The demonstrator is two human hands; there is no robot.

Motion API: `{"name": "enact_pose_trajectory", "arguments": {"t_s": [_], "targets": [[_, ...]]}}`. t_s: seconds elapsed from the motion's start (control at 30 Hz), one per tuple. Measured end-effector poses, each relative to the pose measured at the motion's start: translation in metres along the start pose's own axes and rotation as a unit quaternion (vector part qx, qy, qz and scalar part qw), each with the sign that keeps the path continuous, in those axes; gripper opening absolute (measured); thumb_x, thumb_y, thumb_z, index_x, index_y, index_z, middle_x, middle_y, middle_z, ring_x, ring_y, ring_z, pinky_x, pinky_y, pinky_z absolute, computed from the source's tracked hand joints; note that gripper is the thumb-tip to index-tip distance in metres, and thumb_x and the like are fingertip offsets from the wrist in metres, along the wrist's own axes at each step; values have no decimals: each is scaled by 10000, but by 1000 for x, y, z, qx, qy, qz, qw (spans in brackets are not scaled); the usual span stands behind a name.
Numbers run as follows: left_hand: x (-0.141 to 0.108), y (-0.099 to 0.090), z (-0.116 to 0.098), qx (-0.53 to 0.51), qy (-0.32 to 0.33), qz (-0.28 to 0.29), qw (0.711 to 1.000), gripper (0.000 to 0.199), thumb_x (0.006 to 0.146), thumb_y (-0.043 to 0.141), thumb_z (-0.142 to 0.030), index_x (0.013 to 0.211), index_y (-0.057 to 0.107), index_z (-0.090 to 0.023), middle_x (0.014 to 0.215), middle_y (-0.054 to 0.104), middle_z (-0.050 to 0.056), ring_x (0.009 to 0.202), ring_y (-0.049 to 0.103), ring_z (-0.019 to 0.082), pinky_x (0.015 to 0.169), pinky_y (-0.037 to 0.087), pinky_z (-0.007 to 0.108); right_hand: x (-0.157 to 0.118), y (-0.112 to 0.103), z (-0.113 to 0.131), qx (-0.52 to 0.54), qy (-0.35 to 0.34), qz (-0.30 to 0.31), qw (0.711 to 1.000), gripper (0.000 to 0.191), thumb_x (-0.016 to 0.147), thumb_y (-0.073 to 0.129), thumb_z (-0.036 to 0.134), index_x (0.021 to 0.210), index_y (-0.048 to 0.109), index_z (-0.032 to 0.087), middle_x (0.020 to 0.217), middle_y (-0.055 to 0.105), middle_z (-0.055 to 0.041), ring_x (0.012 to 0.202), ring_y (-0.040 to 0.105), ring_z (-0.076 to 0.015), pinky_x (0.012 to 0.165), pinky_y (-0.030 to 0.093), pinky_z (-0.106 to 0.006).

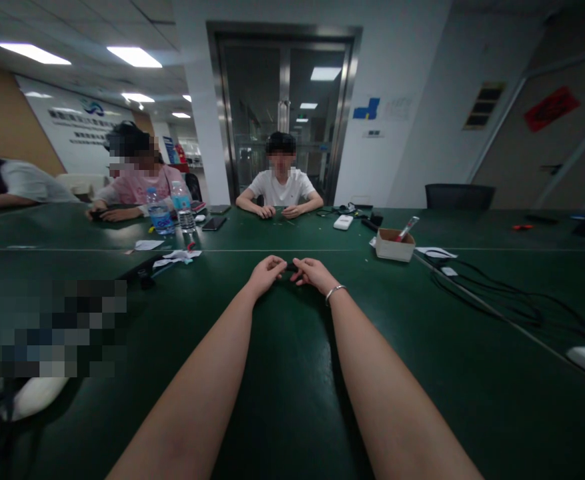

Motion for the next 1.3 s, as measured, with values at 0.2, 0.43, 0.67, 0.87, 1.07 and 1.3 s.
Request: {"name": "enact_pose_trajectory", "arguments": {"t_s": [0.2, 0.43, 0.67, 0.87, 1.07, 1.3], "targets": [[-2, 0, -4, 10, 24, -21, 999, 270, 735, 648, -378, 895, 587, -170, 704, 585, -8, 646, 551, 116, 631, 437, 248, -1, 4, 0, -8, 8, 8, 1000, 218, 924, 570, 260, 744, 529, 145, 531, 670, -23, 337, 487, -46, 416, 477, -139], [-4, 0, -1, 15, 14, -12, 1000, 291, 773, 599, -384, 978, 602, -177, 670, 583, -12, 611, 555, 120, 591, 426, 239, -9, 6, 5, -32, -6, 9, 999, 226, 920, 575, 259, 731, 534, 143, 539, 674, -17, 359, 508, -39, 377, 385, -110], [-2, -1, 0, 10, -7, -26, 1000, 206, 798, 536, -304, 914, 628, -161, 607, 554, -16, 554, 513, 105, 533, 383, 219, -10, 5, 5, -30, -20, 5, 999, 225, 921, 572, 265, 735, 532, 144, 551, 683, -22, 372, 517, -46, 400, 403, -121], [-4, -1, -2, -7, -3, -25, 1000, 208, 823, 500, -300, 898, 628, -155, 574, 544, -20, 520, 498, 101, 519, 377, 218, -13, 4, 6, -35, -28, 0, 999, 225, 924, 570, 264, 735, 537, 145, 558, 688, -30, 387, 527, -54, 416, 415, -126], [-5, 0, -1, 1, -13, -28, 1000, 201, 834, 488, -285, 886, 633, -156, 565, 545, -20, 508, 491, 100, 518, 378, 220, -12, 4, 4, -35, -26, -4, 999, 227, 941, 538, 251, 740, 536, 145, 549, 685, -29, 380, 529, -58, 438, 444, -136], [-3, 1, 1, 0, -4, -21, 1000, 189, 826, 528, -299, 879, 632, -150, 610, 582, -7, 544, 510, 101, 552, 406, 224, -3, 1, -3, -29, -31, -5, 999, 235, 928, 561, 288, 742, 539, 146, 566, 690, -34, 375, 533, -58, 434, 449, -139]]}}
Point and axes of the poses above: each hand's wrist, its own x-axis towards the middle knuckle, its own y-axis out of the palm, z = x × y, the point moved 5 cm from there along x, towards the middle knuckle
